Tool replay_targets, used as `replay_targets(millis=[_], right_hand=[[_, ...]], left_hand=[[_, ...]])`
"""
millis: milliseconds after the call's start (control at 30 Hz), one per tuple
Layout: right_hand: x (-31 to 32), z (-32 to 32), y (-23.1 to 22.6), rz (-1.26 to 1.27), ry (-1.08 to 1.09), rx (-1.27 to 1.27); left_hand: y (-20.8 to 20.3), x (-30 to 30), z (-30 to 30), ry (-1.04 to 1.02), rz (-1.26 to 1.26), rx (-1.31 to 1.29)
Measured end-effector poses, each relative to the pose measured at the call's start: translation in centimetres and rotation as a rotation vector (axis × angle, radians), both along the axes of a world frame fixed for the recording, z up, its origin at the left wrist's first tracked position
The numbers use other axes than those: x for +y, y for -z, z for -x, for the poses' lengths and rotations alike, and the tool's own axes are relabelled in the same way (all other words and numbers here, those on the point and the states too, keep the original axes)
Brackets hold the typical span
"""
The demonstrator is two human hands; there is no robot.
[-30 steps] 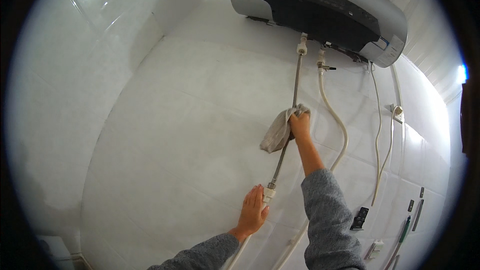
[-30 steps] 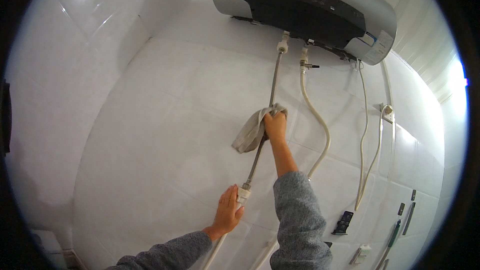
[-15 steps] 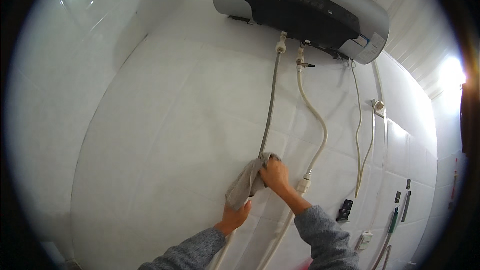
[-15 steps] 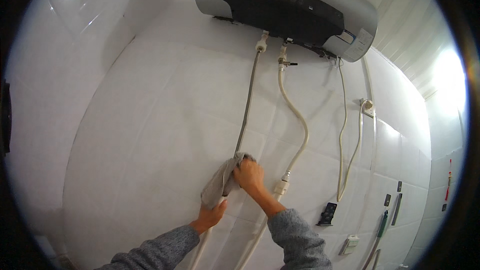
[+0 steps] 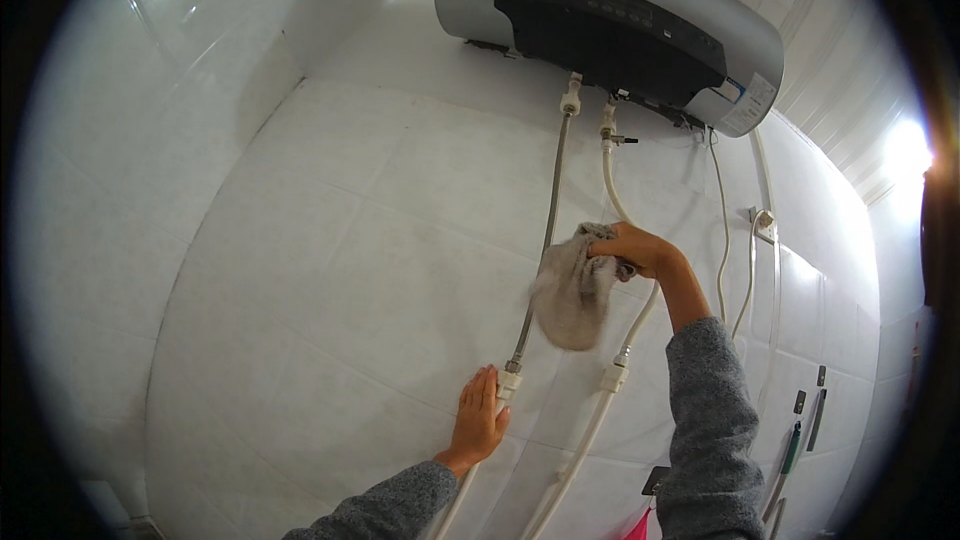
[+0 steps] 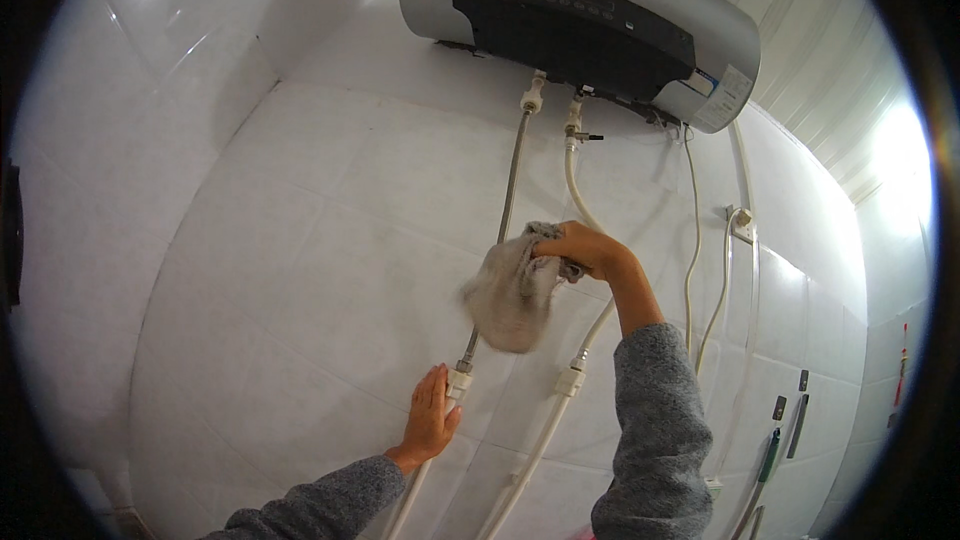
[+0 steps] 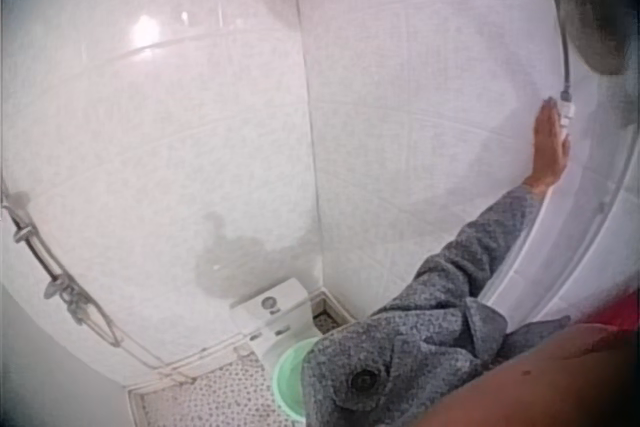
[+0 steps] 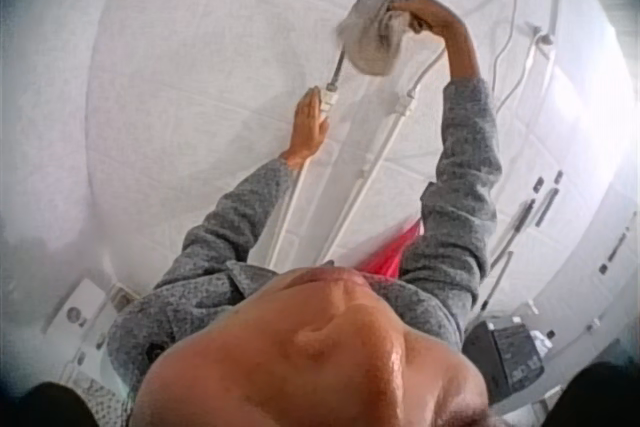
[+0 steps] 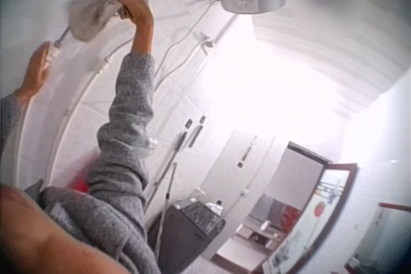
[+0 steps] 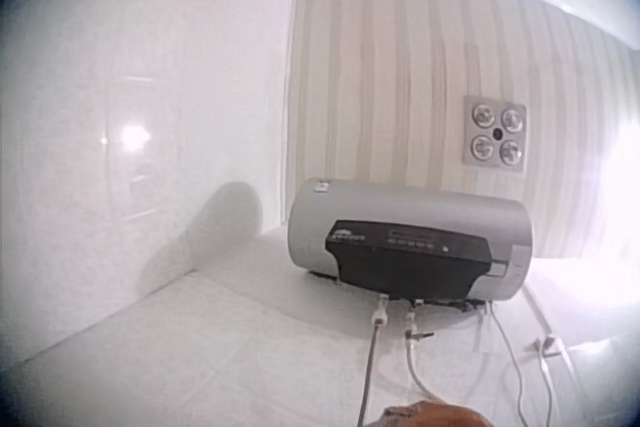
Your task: The person wipes the wall and pipes near a water heater with a cloth, then rinses the cloth in a green basin and wipes the toilet tank and lid. The person repeatedly dips the cloth into the basin and continues wiping surfaces.
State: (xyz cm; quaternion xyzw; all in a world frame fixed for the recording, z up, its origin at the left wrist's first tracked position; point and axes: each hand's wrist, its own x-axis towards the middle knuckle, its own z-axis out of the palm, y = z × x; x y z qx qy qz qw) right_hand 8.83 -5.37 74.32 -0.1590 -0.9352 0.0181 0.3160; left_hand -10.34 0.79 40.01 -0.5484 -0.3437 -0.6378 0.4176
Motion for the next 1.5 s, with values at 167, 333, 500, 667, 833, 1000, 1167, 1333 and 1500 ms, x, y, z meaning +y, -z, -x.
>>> replay_targets(millis=[167, 333, 500, 667, 833, 1000, 1167, 1333, 1500], right_hand=[[1.2, 0.8, 2.9, 0.216, 0.012, -0.105], [6.9, -1.3, -1.6, 0.168, -0.264, 1.296], [4.8, 6.4, 3.7, -0.143, -0.301, 1.072], [4.4, 9.8, 6.5, 0.097, -0.341, 0.733], [5.5, 8.8, 8.1, -0.098, -0.315, 0.727], [7.0, 10.2, 7.1, -0.541, -0.302, 0.829], [6.6, 12.7, 4.2, -0.488, -0.073, 0.778], [6.4, 14.8, 1.3, -0.413, -0.006, 0.882], [3.9, 15.8, 1.6, -0.411, 0.084, 0.952]], left_hand=[[0.4, -0.4, 0.7, -0.015, 0.019, -0.014], [-0.3, 0.3, -0.7, 0.045, 0.018, -0.003], [0.4, 0.0, 0.4, -0.010, 0.020, -0.012], [0.0, -0.1, 0.0, 0.006, 0.013, -0.023], [0.2, 0.4, 0.1, -0.012, 0.001, -0.013], [0.0, -0.2, 0.1, -0.018, 0.035, -0.042], [0.1, 0.2, 0.2, -0.013, 0.012, -0.026], [-0.1, 0.1, 0.0, 0.048, 0.030, -0.027], [-0.1, -0.4, 0.5, 0.072, 0.025, -0.024]])
